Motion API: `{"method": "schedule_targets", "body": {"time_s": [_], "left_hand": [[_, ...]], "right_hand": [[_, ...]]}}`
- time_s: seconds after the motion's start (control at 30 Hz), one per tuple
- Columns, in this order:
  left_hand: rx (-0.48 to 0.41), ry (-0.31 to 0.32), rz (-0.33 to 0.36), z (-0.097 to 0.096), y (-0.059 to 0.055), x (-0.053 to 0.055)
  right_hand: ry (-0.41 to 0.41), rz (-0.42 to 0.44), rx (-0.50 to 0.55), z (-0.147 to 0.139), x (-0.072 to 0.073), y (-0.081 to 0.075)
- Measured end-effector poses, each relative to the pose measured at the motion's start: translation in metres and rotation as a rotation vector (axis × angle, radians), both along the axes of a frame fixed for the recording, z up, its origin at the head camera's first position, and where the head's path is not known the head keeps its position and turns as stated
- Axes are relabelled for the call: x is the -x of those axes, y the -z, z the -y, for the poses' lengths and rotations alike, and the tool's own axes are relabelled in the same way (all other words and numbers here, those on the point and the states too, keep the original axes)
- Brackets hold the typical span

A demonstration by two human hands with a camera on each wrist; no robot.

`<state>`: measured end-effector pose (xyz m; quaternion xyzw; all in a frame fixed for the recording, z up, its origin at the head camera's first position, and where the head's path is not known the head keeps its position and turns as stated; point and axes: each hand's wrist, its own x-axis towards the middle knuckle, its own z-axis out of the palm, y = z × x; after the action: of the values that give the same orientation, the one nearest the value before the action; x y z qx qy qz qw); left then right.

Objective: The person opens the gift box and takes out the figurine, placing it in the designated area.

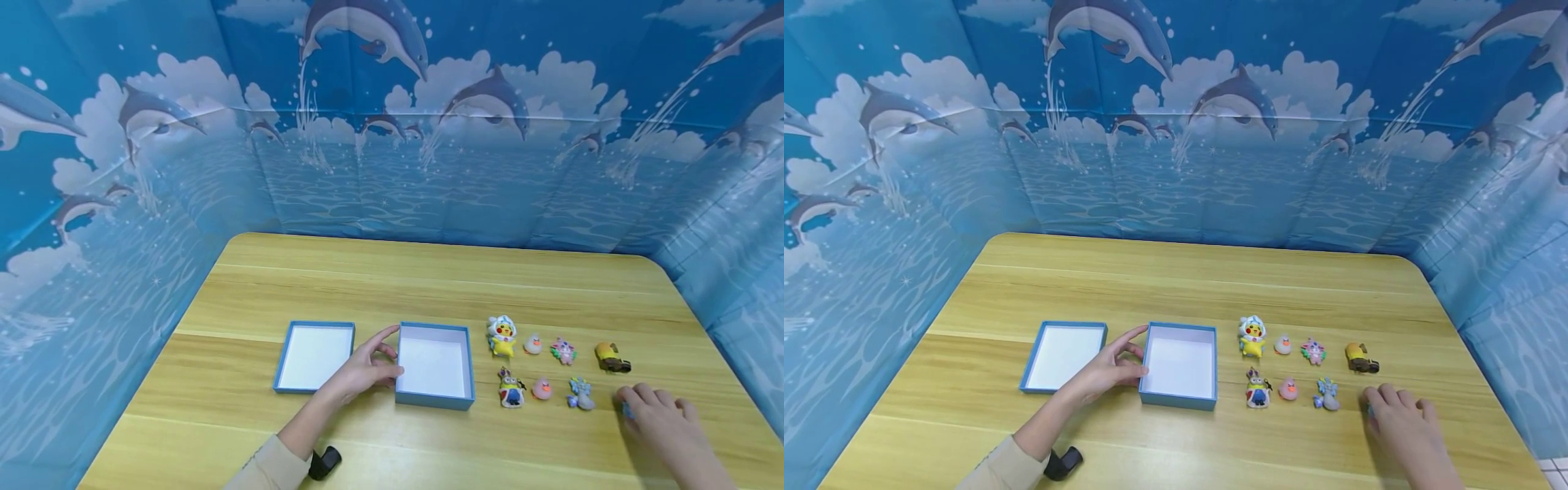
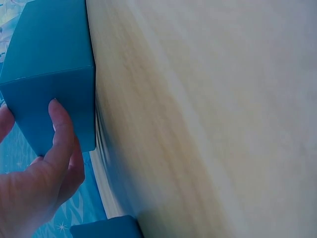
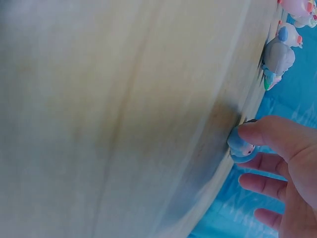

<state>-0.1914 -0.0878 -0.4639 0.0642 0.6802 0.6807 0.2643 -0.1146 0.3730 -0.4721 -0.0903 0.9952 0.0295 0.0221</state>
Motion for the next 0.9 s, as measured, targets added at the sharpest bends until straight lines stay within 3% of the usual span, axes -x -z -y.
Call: {"method": "schedule_targets", "body": {"time_s": [0.43, 0.9], "left_hand": [[-0.006, 0.002, 0.0, 0.0008, 0.0002, -0.0003], [-0.003, 0.007, -0.009, 0.0003, -0.0018, -0.0001]], "right_hand": [[0.013, 0.069, -0.008, 0.0019, 0.0049, -0.002], [0.005, 0.075, -0.003, 0.0, 0.0061, 0.0011]]}}
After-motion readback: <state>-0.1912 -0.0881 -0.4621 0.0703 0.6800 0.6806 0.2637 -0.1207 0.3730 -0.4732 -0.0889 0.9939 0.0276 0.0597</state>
